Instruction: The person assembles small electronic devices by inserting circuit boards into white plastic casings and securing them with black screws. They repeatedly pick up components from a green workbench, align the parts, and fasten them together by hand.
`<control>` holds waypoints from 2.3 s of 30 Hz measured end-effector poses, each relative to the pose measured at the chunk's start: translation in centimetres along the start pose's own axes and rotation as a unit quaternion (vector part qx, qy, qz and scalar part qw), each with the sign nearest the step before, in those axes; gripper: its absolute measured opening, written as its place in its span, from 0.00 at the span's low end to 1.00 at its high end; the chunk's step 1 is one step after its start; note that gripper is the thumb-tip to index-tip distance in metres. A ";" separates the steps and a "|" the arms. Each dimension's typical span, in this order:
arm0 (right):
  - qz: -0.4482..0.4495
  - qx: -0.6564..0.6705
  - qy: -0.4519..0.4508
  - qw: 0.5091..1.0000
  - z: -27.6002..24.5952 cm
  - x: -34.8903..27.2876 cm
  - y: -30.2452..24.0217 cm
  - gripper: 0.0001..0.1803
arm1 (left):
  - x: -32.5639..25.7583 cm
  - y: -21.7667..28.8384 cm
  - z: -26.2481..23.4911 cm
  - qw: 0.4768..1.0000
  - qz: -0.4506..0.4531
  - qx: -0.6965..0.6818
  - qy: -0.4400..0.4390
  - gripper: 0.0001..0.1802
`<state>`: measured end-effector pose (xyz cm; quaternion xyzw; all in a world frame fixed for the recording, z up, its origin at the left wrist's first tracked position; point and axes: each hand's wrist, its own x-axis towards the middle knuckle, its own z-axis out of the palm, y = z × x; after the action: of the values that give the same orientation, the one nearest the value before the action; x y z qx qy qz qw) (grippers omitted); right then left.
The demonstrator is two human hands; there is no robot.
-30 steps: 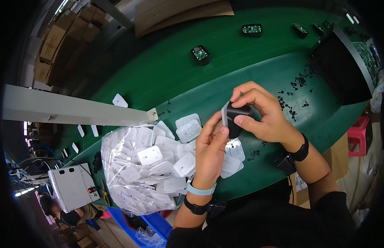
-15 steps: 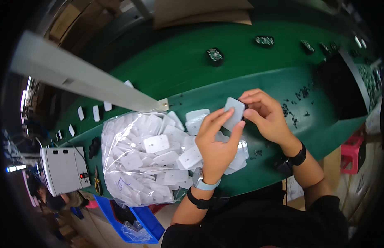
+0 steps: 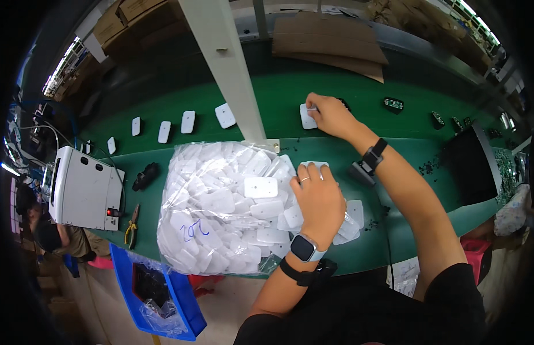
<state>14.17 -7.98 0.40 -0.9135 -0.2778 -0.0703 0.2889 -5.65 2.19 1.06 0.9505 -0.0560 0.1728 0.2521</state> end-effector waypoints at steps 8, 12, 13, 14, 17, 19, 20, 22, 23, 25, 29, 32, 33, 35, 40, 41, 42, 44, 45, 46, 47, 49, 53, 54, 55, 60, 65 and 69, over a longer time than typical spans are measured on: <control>-0.181 0.010 0.196 0.964 -4.5 -2.6 -1.1 0.05 | 0.3 -0.8 0.1 0.999 0.010 -0.004 -0.035 0.20; -0.064 0.150 -0.085 0.983 -11.5 -10.6 -3.2 0.04 | 0.6 -0.4 0.3 1.000 0.011 -0.010 -0.010 0.21; -0.033 0.166 -0.129 0.977 -11.9 -12.6 -2.7 0.03 | 0.6 -0.3 0.5 1.000 0.013 -0.013 -0.005 0.20; -0.003 0.183 -0.172 0.968 -12.3 -14.0 -2.1 0.02 | 0.7 -0.2 0.8 1.000 0.014 -0.015 0.001 0.19; 0.002 0.155 -0.235 0.960 -11.4 -16.9 0.0 0.03 | 0.9 -0.7 1.5 0.999 0.049 -0.003 -0.002 0.16; -0.006 0.179 -0.266 0.947 -10.7 -18.1 0.5 0.03 | 0.8 -0.7 1.6 0.998 0.056 -0.009 -0.026 0.14; -0.010 0.190 -0.282 0.940 -10.4 -18.7 0.5 0.04 | 0.8 -0.7 1.6 0.997 0.060 -0.012 -0.039 0.12; -0.035 0.186 -0.281 0.941 -10.3 -19.6 0.1 0.03 | 1.0 -0.3 1.7 0.995 0.064 -0.080 0.014 0.12; -0.043 0.175 -0.298 0.938 -10.4 -19.8 -0.3 0.03 | 1.1 0.0 1.8 0.991 0.065 -0.114 0.040 0.11; -0.045 0.142 -0.317 0.937 -10.4 -20.0 -1.1 0.03 | 1.2 1.0 0.9 0.980 0.007 -0.194 0.043 0.08; -0.072 0.142 -0.325 0.932 -9.6 -20.6 -1.7 0.04 | 0.7 0.6 2.3 0.879 -0.122 -0.460 0.024 0.12; -0.094 0.095 -0.320 0.938 -8.9 -21.0 -1.5 0.04 | 1.1 1.5 1.6 0.848 -0.168 -0.502 -0.019 0.13; -0.098 0.076 -0.319 0.940 -8.8 -21.0 -1.6 0.04 | 1.2 1.6 1.2 0.840 -0.206 -0.500 -0.044 0.14; -0.105 0.039 -0.314 0.943 -8.9 -21.0 -2.0 0.05 | 1.4 1.7 1.1 0.819 -0.209 -0.529 -0.068 0.18; -0.082 0.204 -0.164 0.962 -10.2 -19.7 -1.2 0.04 | 1.7 2.1 0.7 0.768 -0.214 -0.594 -0.103 0.28; -0.070 0.247 -0.114 0.960 -10.5 -19.4 -1.1 0.03 | 1.5 2.3 0.7 0.773 -0.203 -0.592 -0.107 0.29; -0.063 0.245 -0.074 0.965 -10.6 -19.4 -1.1 0.04 | 1.3 2.7 0.8 0.775 -0.191 -0.592 -0.113 0.30; -0.049 0.240 0.006 0.970 -10.5 -19.2 -1.3 0.05 | 0.9 2.8 0.9 0.782 -0.165 -0.587 -0.132 0.31; -0.070 0.221 0.050 0.972 -10.2 -19.1 -1.2 0.06 | 0.8 3.0 1.0 0.785 -0.149 -0.584 -0.146 0.31; -0.074 0.205 0.065 0.974 -10.0 -19.1 -1.3 0.06 | 0.6 3.1 1.2 0.788 -0.133 -0.580 -0.160 0.31; -0.078 0.188 0.080 0.976 -9.8 -19.2 -1.3 0.07 | 0.5 3.4 1.3 0.785 -0.130 -0.584 -0.161 0.31; -0.097 0.166 0.108 0.975 -9.2 -19.1 -1.2 0.08 | 0.2 3.6 1.5 0.784 -0.128 -0.586 -0.161 0.30; -0.097 0.158 0.125 0.975 -9.3 -19.1 -1.3 0.09 | 0.2 3.9 1.3 0.769 -0.131 -0.604 -0.161 0.29; -0.094 0.164 0.131 0.973 -9.2 -19.2 -1.3 0.09 | 0.2 4.0 1.2 0.763 -0.139 -0.614 -0.148 0.29; -0.090 0.170 0.137 0.972 -9.1 -19.3 -1.2 0.10 | 0.1 4.1 1.0 0.756 -0.148 -0.623 -0.135 0.30; -0.110 0.167 0.149 0.968 -9.2 -19.3 -1.8 0.09 | -0.1 2.7 1.5 0.744 -0.204 -0.624 -0.126 0.27; -0.130 0.137 0.154 0.970 -9.0 -19.2 -1.9 0.09 | 0.1 3.1 1.5 0.750 -0.207 -0.615 -0.125 0.18; -0.142 0.104 0.165 0.970 -8.9 -19.0 -1.5 0.09 | 0.2 4.0 1.1 0.733 -0.206 -0.635 -0.130 0.20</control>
<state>-2.29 -20.87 2.97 -0.8051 -0.3594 -0.2310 0.4115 -5.90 -1.84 2.03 0.5709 0.0119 -0.0847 0.8166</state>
